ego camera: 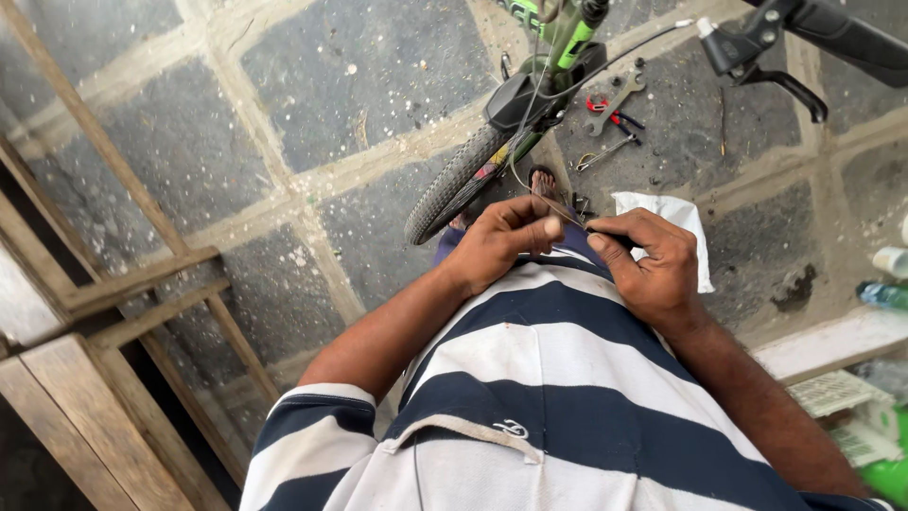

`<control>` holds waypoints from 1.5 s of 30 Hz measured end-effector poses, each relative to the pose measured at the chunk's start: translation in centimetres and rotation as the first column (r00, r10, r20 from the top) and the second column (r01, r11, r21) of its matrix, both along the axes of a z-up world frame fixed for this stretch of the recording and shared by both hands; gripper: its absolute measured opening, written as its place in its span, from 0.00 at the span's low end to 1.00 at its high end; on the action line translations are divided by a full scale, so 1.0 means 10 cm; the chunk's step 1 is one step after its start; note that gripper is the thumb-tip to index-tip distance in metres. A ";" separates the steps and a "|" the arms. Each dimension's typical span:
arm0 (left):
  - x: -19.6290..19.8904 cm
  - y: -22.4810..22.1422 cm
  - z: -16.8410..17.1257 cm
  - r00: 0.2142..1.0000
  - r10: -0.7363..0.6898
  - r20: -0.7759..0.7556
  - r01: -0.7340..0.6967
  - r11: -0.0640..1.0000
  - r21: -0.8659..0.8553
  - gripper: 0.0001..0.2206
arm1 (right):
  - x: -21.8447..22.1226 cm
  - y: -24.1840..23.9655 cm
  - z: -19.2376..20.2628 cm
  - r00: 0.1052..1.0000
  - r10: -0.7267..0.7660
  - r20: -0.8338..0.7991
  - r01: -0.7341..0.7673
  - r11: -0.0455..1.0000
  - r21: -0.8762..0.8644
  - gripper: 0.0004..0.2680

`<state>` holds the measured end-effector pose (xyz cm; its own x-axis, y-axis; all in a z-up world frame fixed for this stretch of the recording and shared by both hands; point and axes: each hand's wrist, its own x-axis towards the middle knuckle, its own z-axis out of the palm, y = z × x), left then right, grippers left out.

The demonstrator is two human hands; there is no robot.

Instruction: The person threads a wire through a cable housing and uses a pair of pliers to cut and pull the bicycle brake or derailleur cable.

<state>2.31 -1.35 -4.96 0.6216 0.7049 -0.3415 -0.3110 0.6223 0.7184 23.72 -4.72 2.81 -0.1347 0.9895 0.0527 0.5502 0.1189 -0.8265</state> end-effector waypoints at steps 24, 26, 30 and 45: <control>0.92 -0.73 0.29 0.507 0.788 -0.350 -0.337 0.555 0.760 0.05 | 0.47 0.28 -0.25 0.927 0.376 0.003 -0.376 0.926 0.016 0.03; 1.01 -0.78 0.22 0.435 0.825 -0.361 -0.272 0.502 0.821 0.06 | 0.51 0.28 -0.28 0.935 0.354 0.001 -0.353 0.934 -0.054 0.03; 1.13 -0.77 0.01 0.496 0.816 -0.297 -0.517 0.552 0.654 0.06 | 0.58 0.27 -0.37 0.935 0.354 -0.025 -0.355 0.929 -0.107 0.05; 0.90 -0.99 -0.29 0.468 0.881 -0.062 -0.800 0.453 0.393 0.10 | 0.18 0.31 -0.55 0.799 0.576 -0.172 -0.600 0.781 -0.171 0.06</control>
